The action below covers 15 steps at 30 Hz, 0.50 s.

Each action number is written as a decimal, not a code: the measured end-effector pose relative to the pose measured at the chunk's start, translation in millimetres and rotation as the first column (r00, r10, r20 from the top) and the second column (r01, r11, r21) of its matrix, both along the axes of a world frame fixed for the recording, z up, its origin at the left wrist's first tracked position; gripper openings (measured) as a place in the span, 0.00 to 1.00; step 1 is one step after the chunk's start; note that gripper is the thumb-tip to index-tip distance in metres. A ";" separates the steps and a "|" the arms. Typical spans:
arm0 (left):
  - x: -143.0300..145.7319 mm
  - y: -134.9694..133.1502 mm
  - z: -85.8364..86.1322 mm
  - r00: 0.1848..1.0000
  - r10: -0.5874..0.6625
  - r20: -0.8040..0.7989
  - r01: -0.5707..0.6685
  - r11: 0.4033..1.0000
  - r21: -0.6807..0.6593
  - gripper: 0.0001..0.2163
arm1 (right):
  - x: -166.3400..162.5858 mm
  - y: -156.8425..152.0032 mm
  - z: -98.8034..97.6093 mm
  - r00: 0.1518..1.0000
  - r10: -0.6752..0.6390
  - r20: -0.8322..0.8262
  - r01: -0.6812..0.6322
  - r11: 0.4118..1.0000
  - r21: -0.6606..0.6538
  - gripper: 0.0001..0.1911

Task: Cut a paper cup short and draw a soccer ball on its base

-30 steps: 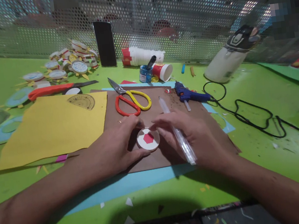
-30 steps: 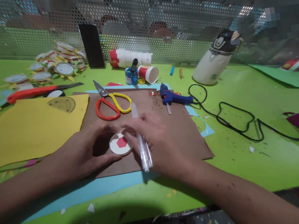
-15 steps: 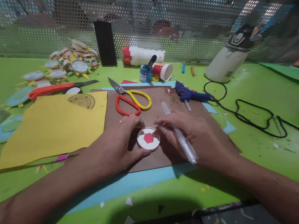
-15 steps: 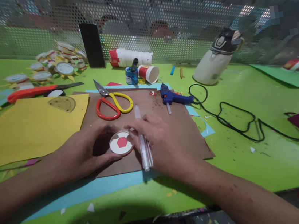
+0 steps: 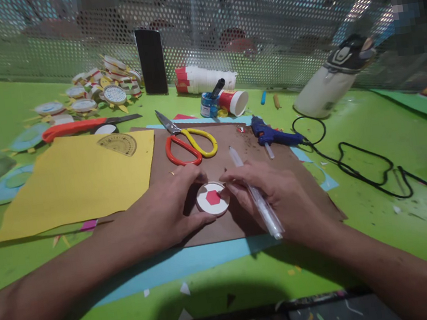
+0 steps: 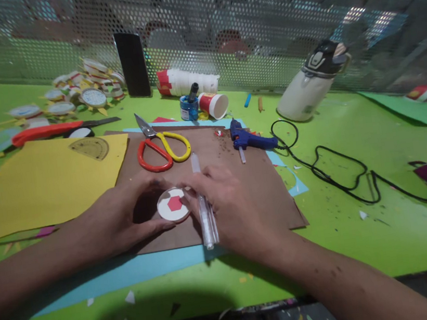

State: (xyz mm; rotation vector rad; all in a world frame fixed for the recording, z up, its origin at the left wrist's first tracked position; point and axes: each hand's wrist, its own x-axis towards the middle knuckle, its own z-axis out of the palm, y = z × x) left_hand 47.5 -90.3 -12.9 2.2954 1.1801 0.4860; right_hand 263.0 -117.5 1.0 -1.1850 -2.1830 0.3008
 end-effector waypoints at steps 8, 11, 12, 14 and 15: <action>0.9 0.4 0.4 1.000 0.007 -0.002 -0.007 1.000 -0.008 0.19 | 0.0 0.3 -1.6 1.000 -0.009 -0.007 0.009 1.000 0.002 0.08; 0.0 0.4 -0.9 1.000 0.007 -0.002 -0.007 1.000 -0.010 0.20 | 0.0 -0.5 -1.1 1.000 -0.005 -0.010 0.005 1.000 -0.005 0.08; -0.3 0.3 -1.4 1.000 0.008 0.000 -0.008 1.000 -0.012 0.20 | -0.2 -0.8 -0.8 1.000 -0.003 -0.014 0.003 1.000 -0.007 0.09; -0.7 0.3 -2.1 1.000 0.010 0.004 -0.010 1.000 -0.019 0.20 | -0.9 -0.8 -0.3 1.000 0.000 -0.022 0.000 1.000 -0.005 0.09; -0.8 0.3 -2.2 1.000 0.011 0.009 -0.011 1.000 -0.019 0.20 | -1.2 -0.5 -0.2 1.000 0.004 -0.025 -0.004 1.000 -0.001 0.10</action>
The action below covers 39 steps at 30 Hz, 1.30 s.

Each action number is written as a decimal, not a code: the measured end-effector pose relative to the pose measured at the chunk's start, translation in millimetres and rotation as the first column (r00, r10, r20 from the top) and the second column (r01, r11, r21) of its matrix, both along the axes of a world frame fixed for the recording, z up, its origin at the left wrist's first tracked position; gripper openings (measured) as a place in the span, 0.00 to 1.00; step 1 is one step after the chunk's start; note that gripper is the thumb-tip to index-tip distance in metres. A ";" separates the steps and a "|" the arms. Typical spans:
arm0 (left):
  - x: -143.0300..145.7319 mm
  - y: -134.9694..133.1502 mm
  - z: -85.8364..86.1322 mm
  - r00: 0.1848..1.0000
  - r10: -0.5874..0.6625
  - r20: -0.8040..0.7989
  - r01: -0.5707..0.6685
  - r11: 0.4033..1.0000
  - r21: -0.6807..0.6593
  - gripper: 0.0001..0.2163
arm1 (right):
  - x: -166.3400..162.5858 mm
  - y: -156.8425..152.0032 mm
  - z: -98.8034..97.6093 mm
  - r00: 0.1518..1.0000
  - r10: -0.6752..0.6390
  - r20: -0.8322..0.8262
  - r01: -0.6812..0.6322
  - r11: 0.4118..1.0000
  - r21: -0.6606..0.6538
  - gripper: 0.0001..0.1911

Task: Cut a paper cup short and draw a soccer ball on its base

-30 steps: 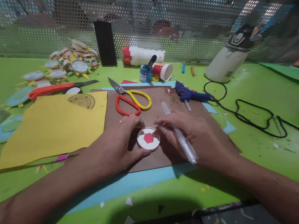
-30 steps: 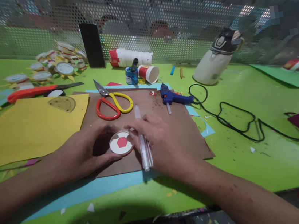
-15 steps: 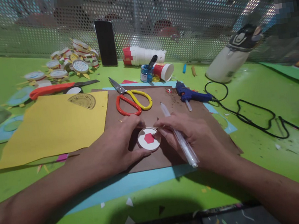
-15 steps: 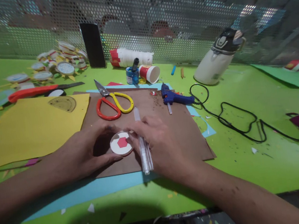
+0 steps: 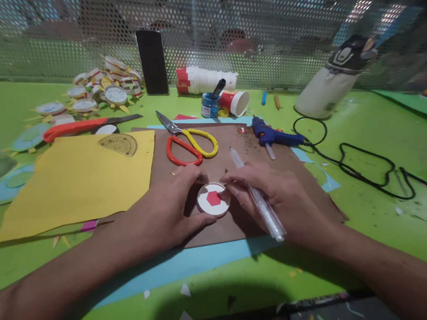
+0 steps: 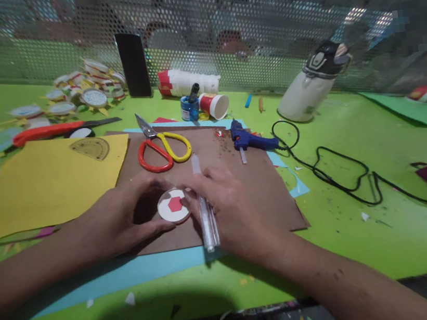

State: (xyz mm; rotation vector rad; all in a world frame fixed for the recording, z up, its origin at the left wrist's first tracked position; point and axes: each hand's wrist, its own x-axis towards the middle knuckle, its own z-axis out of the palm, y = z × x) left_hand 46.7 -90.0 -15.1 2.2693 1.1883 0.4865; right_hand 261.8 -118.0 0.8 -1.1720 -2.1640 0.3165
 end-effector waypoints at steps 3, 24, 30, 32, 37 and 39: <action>0.3 0.0 0.9 1.000 0.000 0.026 0.000 1.000 0.005 0.20 | -0.4 1.2 -0.5 1.000 0.005 -0.002 -0.005 1.000 0.005 0.10; 1.3 0.3 -0.1 1.000 -0.005 0.005 0.005 1.000 0.024 0.20 | 1.3 0.6 -2.7 1.000 0.004 0.019 -0.004 0.999 0.041 0.08; 0.9 0.0 0.9 1.000 -0.002 0.014 0.002 1.000 0.021 0.19 | 1.7 1.3 -4.6 1.000 -0.002 0.004 0.001 1.000 0.028 0.08; 0.7 0.0 0.8 1.000 -0.001 0.013 0.001 1.000 0.021 0.20 | 2.0 1.3 -4.7 1.000 -0.006 0.006 0.006 1.000 0.030 0.08; 1.4 -0.4 1.4 1.000 0.000 -0.003 0.000 0.999 0.035 0.20 | 0.9 1.6 -4.7 1.000 -0.005 0.014 0.005 1.000 0.012 0.09; 2.0 -0.6 2.0 1.000 -0.005 -0.005 0.005 0.999 0.037 0.19 | 0.0 2.0 -4.9 1.000 -0.002 0.011 0.002 1.000 0.014 0.09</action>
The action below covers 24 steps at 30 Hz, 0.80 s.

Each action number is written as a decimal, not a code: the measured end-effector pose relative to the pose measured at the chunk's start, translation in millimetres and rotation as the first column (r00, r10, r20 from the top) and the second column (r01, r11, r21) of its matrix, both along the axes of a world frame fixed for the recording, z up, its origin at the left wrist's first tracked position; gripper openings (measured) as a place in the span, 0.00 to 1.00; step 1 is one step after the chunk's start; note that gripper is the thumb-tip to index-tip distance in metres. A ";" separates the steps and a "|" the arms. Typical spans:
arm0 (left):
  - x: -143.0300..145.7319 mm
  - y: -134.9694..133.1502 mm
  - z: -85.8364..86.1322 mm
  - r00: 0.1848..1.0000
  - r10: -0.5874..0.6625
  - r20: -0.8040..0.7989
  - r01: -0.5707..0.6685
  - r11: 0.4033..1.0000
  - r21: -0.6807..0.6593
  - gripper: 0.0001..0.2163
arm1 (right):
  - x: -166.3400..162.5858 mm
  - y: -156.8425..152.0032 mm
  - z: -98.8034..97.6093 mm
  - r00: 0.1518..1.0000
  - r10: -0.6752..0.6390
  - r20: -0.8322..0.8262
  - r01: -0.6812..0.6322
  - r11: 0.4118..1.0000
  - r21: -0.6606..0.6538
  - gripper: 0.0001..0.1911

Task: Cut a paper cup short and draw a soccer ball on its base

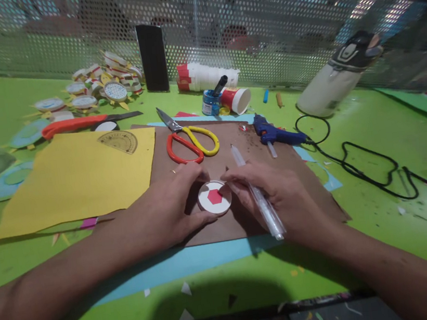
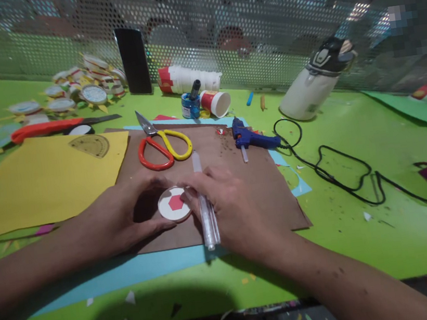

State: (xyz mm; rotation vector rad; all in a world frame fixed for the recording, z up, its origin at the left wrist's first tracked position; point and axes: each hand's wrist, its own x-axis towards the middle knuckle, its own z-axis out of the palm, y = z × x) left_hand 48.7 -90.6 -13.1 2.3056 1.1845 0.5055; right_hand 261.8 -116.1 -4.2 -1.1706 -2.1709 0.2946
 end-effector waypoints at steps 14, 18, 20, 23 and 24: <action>-0.1 0.3 0.3 1.000 -0.005 0.004 0.005 1.000 0.000 0.18 | -1.4 -0.7 2.3 1.000 0.007 -0.022 -0.008 0.999 -0.037 0.09; -0.2 0.5 0.4 1.000 -0.006 0.006 0.006 1.000 -0.008 0.19 | -1.1 -1.8 3.1 0.999 0.008 -0.031 -0.010 0.999 -0.053 0.10; -0.2 0.5 0.6 1.000 -0.011 0.004 0.011 1.000 -0.007 0.19 | -1.2 -2.5 3.3 0.999 0.017 -0.036 -0.019 0.998 -0.061 0.10; -0.4 0.0 1.1 1.000 -0.004 -0.010 0.004 1.000 -0.010 0.19 | -1.6 -3.0 2.8 0.999 0.023 -0.039 -0.025 0.999 -0.042 0.10; -0.6 -0.3 1.2 1.000 -0.001 -0.013 0.001 1.000 -0.013 0.19 | -1.7 -2.9 2.5 0.999 0.021 -0.039 -0.023 0.999 -0.034 0.09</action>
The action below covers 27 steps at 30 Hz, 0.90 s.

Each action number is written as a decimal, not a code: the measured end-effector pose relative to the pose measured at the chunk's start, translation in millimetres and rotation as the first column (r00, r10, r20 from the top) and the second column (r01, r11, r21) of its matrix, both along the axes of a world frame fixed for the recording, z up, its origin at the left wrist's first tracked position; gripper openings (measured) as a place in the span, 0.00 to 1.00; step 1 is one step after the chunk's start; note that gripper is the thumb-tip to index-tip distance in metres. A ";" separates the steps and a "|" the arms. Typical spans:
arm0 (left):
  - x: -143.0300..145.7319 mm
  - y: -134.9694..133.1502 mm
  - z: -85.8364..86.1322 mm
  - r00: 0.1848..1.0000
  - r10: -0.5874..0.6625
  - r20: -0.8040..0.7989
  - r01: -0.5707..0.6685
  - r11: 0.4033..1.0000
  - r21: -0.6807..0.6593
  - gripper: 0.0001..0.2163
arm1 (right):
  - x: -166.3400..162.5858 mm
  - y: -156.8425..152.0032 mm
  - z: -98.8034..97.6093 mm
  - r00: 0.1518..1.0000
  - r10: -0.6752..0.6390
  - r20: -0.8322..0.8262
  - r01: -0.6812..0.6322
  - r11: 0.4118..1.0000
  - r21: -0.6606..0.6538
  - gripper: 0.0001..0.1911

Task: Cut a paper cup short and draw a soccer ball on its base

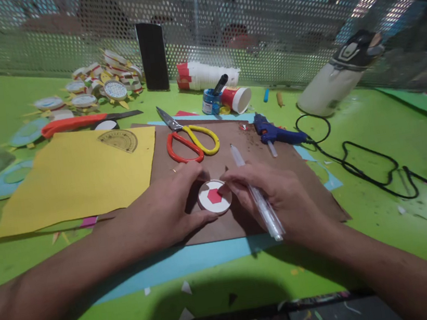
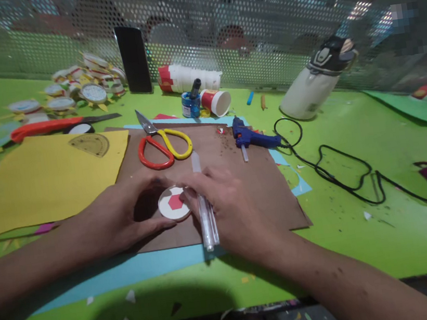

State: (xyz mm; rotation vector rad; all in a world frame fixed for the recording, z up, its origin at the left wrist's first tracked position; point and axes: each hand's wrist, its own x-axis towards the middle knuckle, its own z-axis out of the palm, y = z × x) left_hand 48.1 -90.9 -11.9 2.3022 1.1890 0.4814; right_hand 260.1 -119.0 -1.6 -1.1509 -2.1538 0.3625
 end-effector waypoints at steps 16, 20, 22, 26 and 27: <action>-0.3 0.6 -0.9 1.000 0.004 0.009 -0.004 1.000 -0.001 0.20 | -0.3 1.1 -0.6 1.000 -0.003 0.012 0.004 1.000 -0.012 0.09; -0.3 1.2 -1.6 1.000 0.007 0.008 -0.007 1.000 -0.005 0.19 | -1.0 1.9 -0.7 1.000 -0.004 0.015 0.004 1.000 -0.010 0.08; 0.1 1.4 -1.5 1.000 0.005 0.007 -0.005 1.000 -0.003 0.19 | -1.2 1.6 -0.7 1.000 0.001 0.014 -0.001 1.000 -0.011 0.08; 0.6 0.9 -0.9 1.000 0.002 0.009 -0.002 1.000 0.004 0.19 | 0.7 0.5 0.1 1.000 -0.019 0.005 0.019 0.999 0.031 0.08; 0.6 0.8 -0.9 1.000 -0.001 0.010 0.001 1.000 0.004 0.19 | 1.6 0.4 0.6 0.999 -0.036 -0.001 0.036 0.998 0.049 0.07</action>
